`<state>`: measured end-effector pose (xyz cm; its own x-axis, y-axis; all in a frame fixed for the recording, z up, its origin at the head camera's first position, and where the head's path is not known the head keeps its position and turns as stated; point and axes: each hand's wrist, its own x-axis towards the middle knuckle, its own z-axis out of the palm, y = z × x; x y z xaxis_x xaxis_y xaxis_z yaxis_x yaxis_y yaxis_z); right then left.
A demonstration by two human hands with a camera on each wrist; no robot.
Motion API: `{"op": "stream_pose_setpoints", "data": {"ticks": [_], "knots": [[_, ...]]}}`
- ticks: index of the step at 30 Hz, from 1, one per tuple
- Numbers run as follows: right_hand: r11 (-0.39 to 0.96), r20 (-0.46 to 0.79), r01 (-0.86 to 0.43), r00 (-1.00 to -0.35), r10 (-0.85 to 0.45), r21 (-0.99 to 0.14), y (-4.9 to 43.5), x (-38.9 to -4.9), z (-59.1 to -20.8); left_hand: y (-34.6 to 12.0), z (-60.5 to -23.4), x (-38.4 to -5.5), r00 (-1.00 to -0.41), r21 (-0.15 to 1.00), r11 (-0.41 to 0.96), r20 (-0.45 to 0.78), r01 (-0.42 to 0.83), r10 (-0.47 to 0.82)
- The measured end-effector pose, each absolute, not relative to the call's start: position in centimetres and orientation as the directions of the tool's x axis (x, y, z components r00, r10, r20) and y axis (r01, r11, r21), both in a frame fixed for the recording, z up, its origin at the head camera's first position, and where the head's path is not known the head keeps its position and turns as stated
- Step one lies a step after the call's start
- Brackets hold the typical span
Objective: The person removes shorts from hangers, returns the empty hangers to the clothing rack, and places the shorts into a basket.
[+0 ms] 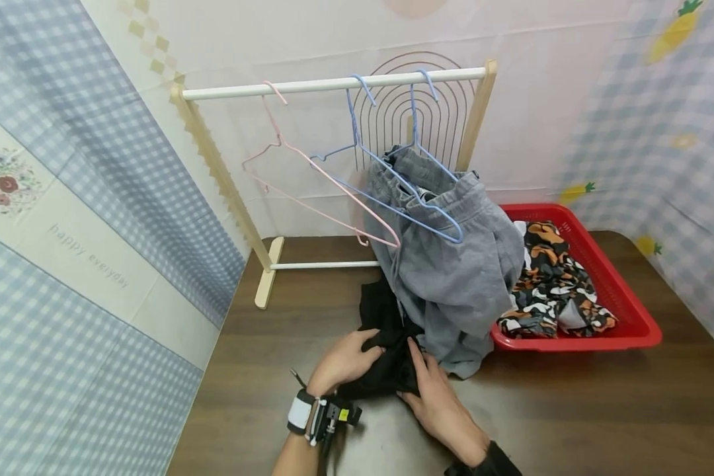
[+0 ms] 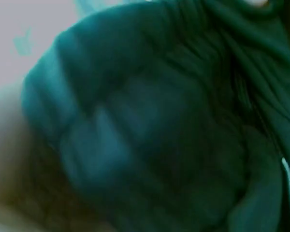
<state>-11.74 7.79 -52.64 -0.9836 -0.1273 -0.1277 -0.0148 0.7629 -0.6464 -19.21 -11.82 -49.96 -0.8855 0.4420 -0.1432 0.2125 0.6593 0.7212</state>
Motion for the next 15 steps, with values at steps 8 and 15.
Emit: {"op": "stream_pose_setpoints", "data": {"ticks": [8,15], "knots": [[0.678,0.012,-0.106,-0.990,-0.143,-0.728,8.3,-11.0,-52.7,-12.3,-49.3,-17.5,-0.852,0.766,0.607,-0.158,0.214,0.499],[0.546,0.067,-0.092,-0.996,-0.065,-0.833,8.7,-10.7,-53.0,-12.0,-47.9,-16.5,-0.859,0.733,0.624,-0.108,0.270,0.500]]}}
